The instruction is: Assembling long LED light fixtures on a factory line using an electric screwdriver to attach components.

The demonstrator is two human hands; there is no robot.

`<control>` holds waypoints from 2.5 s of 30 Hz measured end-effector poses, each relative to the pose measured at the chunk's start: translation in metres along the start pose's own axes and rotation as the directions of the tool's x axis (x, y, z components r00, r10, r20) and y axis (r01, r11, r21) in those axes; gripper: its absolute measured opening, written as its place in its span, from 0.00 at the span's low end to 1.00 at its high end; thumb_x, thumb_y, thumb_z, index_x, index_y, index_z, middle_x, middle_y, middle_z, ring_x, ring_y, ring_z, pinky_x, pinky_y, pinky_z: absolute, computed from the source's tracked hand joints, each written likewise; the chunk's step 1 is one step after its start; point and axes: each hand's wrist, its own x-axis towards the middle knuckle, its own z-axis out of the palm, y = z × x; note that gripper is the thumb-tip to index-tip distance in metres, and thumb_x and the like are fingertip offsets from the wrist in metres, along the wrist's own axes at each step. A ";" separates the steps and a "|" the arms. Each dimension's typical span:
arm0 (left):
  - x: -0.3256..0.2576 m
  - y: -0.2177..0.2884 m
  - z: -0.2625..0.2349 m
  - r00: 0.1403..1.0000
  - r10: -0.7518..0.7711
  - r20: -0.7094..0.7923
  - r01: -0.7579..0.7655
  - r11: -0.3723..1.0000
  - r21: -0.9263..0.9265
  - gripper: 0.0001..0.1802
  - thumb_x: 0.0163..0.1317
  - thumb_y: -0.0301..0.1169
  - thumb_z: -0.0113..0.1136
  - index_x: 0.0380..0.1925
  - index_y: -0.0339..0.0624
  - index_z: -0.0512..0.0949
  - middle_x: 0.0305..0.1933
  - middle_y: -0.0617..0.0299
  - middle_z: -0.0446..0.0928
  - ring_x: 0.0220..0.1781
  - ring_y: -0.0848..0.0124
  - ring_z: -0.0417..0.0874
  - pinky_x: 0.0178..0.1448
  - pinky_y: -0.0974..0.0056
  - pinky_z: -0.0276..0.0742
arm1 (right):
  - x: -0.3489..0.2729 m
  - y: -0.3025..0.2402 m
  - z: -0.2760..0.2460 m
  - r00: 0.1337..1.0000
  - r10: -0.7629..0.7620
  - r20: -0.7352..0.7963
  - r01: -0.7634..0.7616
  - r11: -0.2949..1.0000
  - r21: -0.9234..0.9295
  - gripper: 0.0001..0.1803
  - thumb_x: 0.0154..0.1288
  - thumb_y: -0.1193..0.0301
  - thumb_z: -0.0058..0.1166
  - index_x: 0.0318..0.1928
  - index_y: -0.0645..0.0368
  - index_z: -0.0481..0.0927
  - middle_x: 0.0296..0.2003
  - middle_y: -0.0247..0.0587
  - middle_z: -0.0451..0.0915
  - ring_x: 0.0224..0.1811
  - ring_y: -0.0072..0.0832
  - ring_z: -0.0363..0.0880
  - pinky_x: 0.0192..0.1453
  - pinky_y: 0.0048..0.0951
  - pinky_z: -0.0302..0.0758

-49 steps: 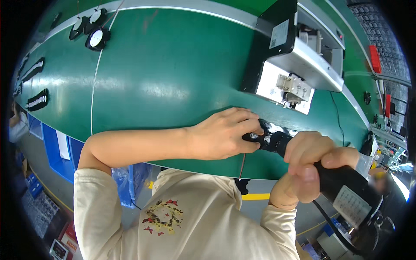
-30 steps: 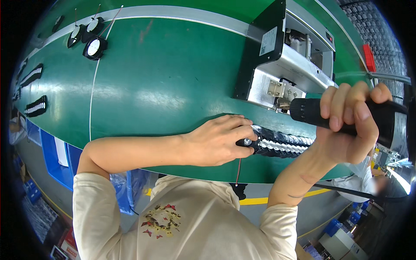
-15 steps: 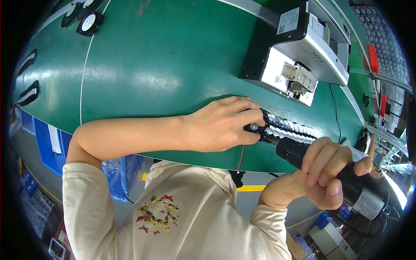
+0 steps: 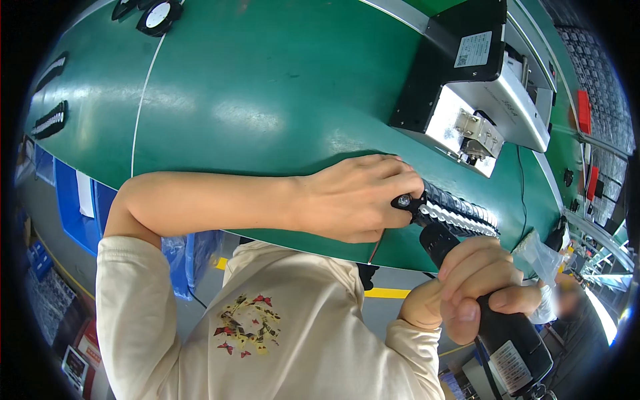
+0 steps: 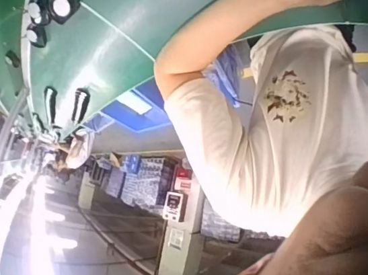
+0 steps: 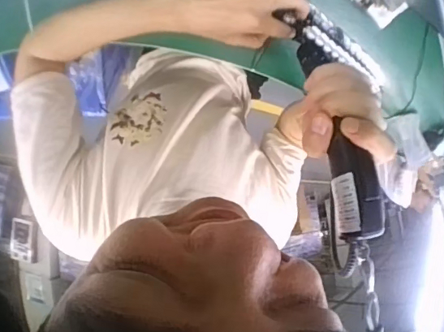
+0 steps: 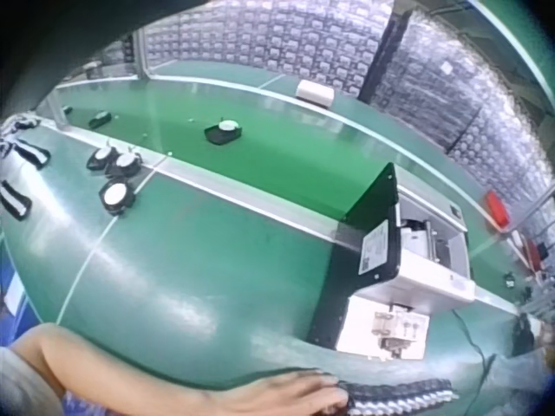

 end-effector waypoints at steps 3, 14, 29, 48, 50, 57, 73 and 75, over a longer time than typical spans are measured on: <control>0.004 0.003 -0.003 1.000 -0.024 0.005 0.024 0.998 -0.058 0.13 0.44 0.29 0.67 0.34 0.46 0.84 0.56 0.53 0.69 0.55 0.52 0.76 0.62 0.53 0.76 | 0.000 0.000 0.000 1.000 -0.009 -0.023 0.009 1.000 0.008 0.21 0.56 0.81 0.59 0.45 0.57 0.62 0.21 0.36 0.75 0.15 0.25 0.73 0.19 0.30 0.76; 0.007 0.004 -0.018 0.999 -0.050 -0.014 0.049 0.994 -0.100 0.19 0.41 0.24 0.68 0.38 0.48 0.85 0.58 0.53 0.70 0.59 0.54 0.72 0.55 0.53 0.75 | 0.011 -0.028 -0.037 0.944 -0.173 -0.279 0.256 0.920 0.296 0.28 0.54 0.70 0.60 0.57 0.57 0.73 0.22 0.24 0.75 0.15 0.15 0.71 0.29 0.21 0.68; 0.061 -0.157 -0.181 0.848 -0.242 -0.472 0.429 0.837 0.341 0.25 0.45 0.24 0.62 0.48 0.40 0.74 0.55 0.51 0.74 0.60 0.54 0.75 0.64 0.58 0.70 | -0.003 -0.012 -0.052 0.871 -0.304 -0.385 0.310 0.949 -0.047 0.31 0.58 0.70 0.61 0.60 0.61 0.64 0.16 0.30 0.69 0.10 0.20 0.65 0.19 0.22 0.69; -0.029 -0.042 -0.107 0.867 -0.453 -0.209 0.499 0.780 0.378 0.11 0.72 0.30 0.48 0.36 0.34 0.76 0.40 0.52 0.77 0.45 0.54 0.76 0.50 0.57 0.71 | -0.009 -0.015 -0.064 0.964 -0.203 -0.174 0.220 0.972 0.083 0.35 0.58 0.78 0.58 0.65 0.56 0.58 0.24 0.39 0.74 0.17 0.27 0.74 0.23 0.30 0.75; -0.036 -0.036 -0.097 0.872 -0.413 -0.263 0.484 0.806 0.340 0.08 0.68 0.28 0.50 0.36 0.35 0.76 0.45 0.52 0.76 0.50 0.54 0.75 0.56 0.56 0.70 | -0.007 -0.015 -0.067 0.973 -0.194 -0.129 0.205 0.975 0.080 0.36 0.59 0.79 0.57 0.66 0.57 0.57 0.24 0.38 0.74 0.17 0.27 0.74 0.23 0.31 0.75; -0.038 -0.004 -0.108 0.962 -0.271 -0.027 0.269 0.933 0.239 0.14 0.42 0.21 0.61 0.33 0.40 0.78 0.58 0.52 0.70 0.64 0.49 0.70 0.67 0.50 0.67 | -0.012 -0.011 -0.061 0.964 -0.181 -0.192 0.203 0.974 0.101 0.37 0.59 0.75 0.58 0.67 0.57 0.57 0.23 0.36 0.73 0.16 0.25 0.72 0.22 0.29 0.72; 0.013 0.003 -0.006 0.996 0.077 0.055 -0.072 0.994 -0.080 0.17 0.46 0.21 0.67 0.39 0.43 0.86 0.56 0.52 0.73 0.63 0.49 0.73 0.59 0.52 0.77 | -0.004 -0.008 -0.060 0.976 -0.174 -0.132 0.187 0.978 0.090 0.36 0.61 0.71 0.54 0.68 0.61 0.58 0.20 0.33 0.69 0.13 0.21 0.67 0.23 0.28 0.68; 0.015 0.001 -0.006 0.991 0.093 0.093 -0.087 0.994 -0.064 0.20 0.44 0.24 0.66 0.42 0.45 0.84 0.57 0.54 0.73 0.64 0.50 0.71 0.62 0.50 0.73 | -0.006 -0.010 -0.061 0.976 -0.183 -0.116 0.195 0.976 0.099 0.36 0.61 0.71 0.54 0.68 0.61 0.58 0.20 0.33 0.69 0.13 0.21 0.67 0.23 0.28 0.68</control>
